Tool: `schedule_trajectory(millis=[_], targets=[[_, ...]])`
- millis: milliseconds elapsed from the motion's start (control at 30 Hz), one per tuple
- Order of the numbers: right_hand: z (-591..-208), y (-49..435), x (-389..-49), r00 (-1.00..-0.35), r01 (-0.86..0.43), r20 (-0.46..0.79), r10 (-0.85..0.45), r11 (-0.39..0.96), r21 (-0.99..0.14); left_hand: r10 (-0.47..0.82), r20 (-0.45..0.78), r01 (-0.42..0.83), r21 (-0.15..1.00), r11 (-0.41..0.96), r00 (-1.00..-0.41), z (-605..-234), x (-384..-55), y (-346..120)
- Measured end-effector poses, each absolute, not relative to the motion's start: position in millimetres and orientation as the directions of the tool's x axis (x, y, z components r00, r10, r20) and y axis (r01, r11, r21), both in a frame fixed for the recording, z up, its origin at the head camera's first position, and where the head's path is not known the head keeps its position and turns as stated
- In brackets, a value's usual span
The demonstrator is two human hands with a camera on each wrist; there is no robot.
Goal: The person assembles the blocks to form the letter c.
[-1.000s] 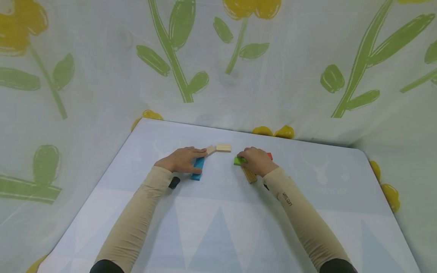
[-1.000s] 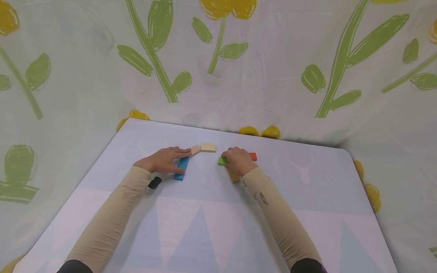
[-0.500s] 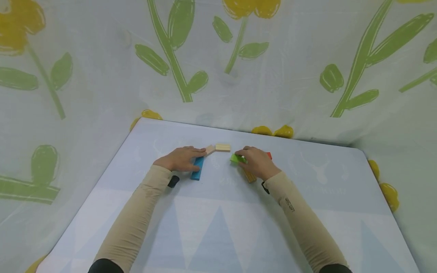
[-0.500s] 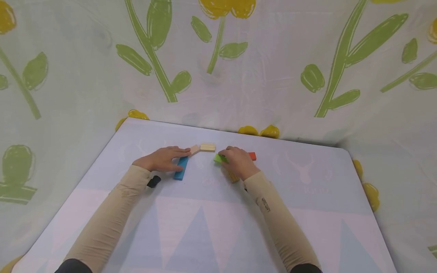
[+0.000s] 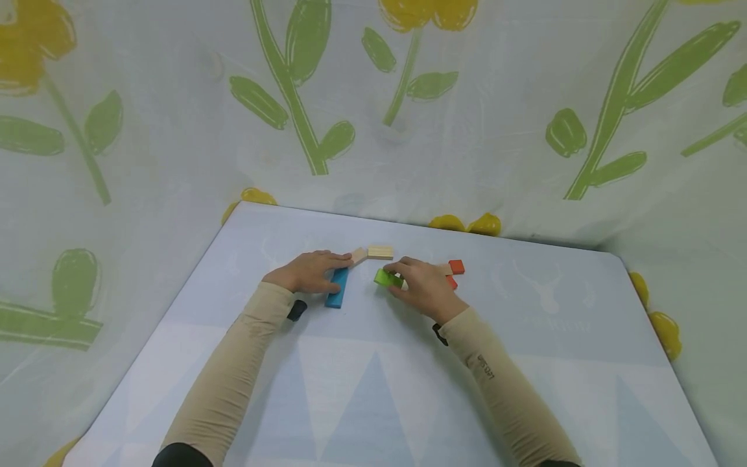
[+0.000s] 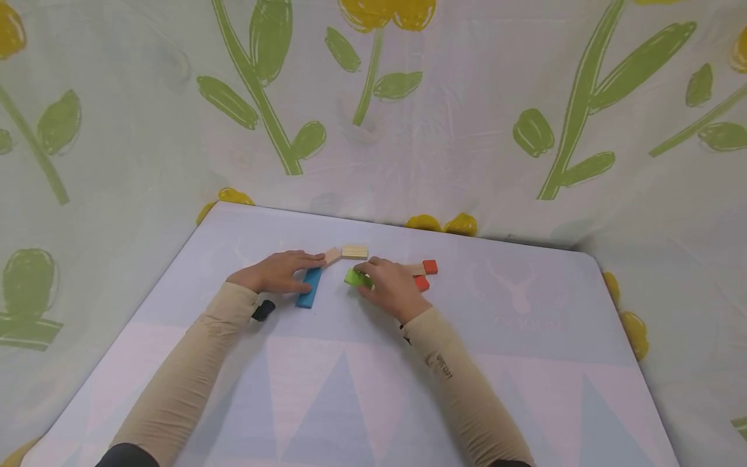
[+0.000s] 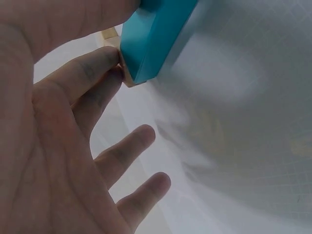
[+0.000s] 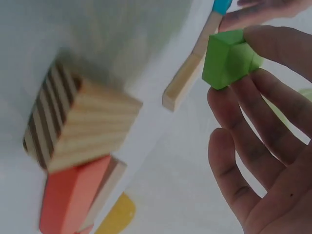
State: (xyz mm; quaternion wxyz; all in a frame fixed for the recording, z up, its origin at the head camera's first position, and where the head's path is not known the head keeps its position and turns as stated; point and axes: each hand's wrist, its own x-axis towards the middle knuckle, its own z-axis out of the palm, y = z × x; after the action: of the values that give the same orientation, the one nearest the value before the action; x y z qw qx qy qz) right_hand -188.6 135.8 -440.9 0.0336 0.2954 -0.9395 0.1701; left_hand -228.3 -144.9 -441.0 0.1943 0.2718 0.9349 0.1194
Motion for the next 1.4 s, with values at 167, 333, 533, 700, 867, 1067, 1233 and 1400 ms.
schedule_trajectory(millis=[167, 333, 533, 700, 867, 1067, 1233, 1400], targets=[[-449, 121, -180, -0.8, -0.599, 0.178, -0.573, 0.747, -0.288, 0.542, -0.314, 0.452, 0.317, 0.834, -0.779, -441, -228, -144], [-456, 106, -172, -0.784, -0.618, 0.15, -0.603, 0.731, -0.29, 0.547, -0.314, 0.457, 0.317, 0.831, -0.776, -440, -228, -144], [-457, 89, -163, -0.761, -0.631, 0.09, -0.642, 0.703, -0.329, 0.56, -0.303, 0.473, 0.316, 0.822, -0.771, -440, -227, -145], [-459, 79, -159, -0.759, -0.622, 0.036, -0.65, 0.708, -0.335, 0.57, -0.296, 0.483, 0.319, 0.815, -0.766, -441, -228, -145], [-462, 73, -156, -0.742, -0.643, 0.015, -0.67, 0.705, -0.299, 0.573, -0.295, 0.485, 0.321, 0.813, -0.765, -440, -227, -144], [-462, 75, -153, -0.747, -0.634, 0.003, -0.664, 0.712, -0.303, 0.564, -0.301, 0.477, 0.316, 0.82, -0.769, -440, -228, -143], [-460, 78, -151, -0.732, -0.625, -0.036, -0.68, 0.691, -0.363, 0.573, -0.299, 0.485, 0.32, 0.813, -0.763, -437, -227, -143], [-459, 79, -147, -0.693, -0.641, -0.046, -0.719, 0.645, -0.416, 0.571, -0.302, 0.48, 0.327, 0.814, -0.763, -436, -227, -143]])
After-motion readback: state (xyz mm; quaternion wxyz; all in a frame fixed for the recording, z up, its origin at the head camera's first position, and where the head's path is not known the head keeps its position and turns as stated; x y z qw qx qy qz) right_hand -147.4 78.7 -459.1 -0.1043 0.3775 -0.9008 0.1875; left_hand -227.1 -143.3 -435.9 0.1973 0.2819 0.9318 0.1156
